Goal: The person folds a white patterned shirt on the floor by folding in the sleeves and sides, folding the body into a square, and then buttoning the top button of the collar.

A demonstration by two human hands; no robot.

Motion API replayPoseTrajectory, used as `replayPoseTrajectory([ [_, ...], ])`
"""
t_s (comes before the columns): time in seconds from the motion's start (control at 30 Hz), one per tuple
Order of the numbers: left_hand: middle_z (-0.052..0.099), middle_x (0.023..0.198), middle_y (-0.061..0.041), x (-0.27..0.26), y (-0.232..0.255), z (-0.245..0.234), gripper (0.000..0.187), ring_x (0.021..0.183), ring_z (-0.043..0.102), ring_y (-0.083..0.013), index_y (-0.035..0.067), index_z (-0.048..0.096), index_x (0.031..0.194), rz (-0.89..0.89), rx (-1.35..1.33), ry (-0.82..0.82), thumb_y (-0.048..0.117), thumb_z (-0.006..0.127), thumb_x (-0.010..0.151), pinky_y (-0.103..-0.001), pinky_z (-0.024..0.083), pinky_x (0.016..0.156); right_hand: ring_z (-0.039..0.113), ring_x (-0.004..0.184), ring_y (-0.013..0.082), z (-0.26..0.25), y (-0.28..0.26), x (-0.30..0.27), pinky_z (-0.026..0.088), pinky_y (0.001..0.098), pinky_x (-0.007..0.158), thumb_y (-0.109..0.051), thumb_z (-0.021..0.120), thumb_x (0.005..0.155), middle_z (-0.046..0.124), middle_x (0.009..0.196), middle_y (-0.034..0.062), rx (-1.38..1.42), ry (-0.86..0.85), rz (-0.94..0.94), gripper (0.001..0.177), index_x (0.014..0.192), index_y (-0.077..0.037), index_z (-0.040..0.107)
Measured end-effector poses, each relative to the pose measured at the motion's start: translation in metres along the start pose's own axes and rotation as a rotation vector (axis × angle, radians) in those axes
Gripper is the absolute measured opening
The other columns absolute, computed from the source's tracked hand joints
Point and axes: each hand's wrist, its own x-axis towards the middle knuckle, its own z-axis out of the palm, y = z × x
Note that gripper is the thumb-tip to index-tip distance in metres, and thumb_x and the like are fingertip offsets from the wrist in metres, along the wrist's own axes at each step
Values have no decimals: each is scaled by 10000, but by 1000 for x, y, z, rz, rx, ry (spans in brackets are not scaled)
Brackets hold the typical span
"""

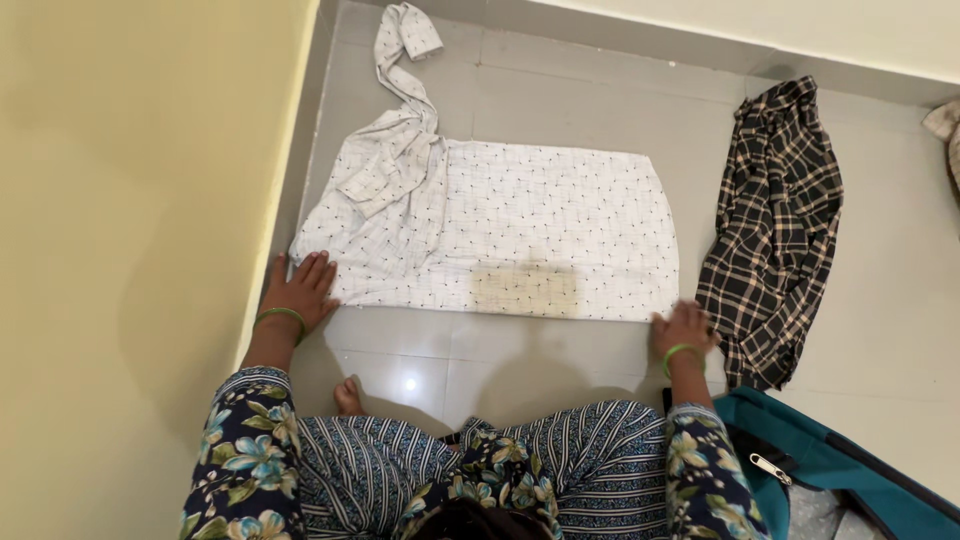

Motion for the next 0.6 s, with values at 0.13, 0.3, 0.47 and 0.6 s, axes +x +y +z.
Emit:
replayPoseTrajectory([
  [0.13, 407, 1618, -72, 30, 4, 14, 516, 1443, 390, -218, 142, 485, 1469, -110, -200, 333, 423, 457, 1037, -497, 269, 1215, 87, 1585, 312, 12, -6, -3, 105, 647, 1217, -620, 335, 1022, 64, 1732, 73, -21, 113, -59, 745, 1616, -179, 253],
  [0.3, 465, 1553, -107, 74, 22, -20, 394, 1437, 409, -258, 101, 593, 1346, -230, -541, 482, 306, 574, 1010, -500, 314, 1158, 82, 1569, 247, 13, -73, -32, 92, 628, 1217, -628, 404, 979, 53, 1723, 36, -144, 165, -427, 788, 1611, -190, 234],
  [0.47, 355, 1635, -117, 106, 43, -53, 320, 1516, 286, -248, 118, 666, 1221, -248, -500, 431, 321, 562, 997, -528, 280, 1148, 55, 1559, 242, -3, -146, -109, 66, 616, 1211, -571, 491, 959, 36, 1709, 47, -152, 161, -733, 815, 1612, -167, 217],
  [0.6, 283, 1665, -99, 133, 41, -44, 370, 1543, 199, -238, 105, 653, 1249, -254, -422, 317, 337, 554, 979, -562, 243, 1142, 304, 1529, 323, -46, -152, -123, 220, 621, 1184, -537, 558, 847, 289, 1684, 163, -44, 498, -744, 855, 1531, -88, 310],
])
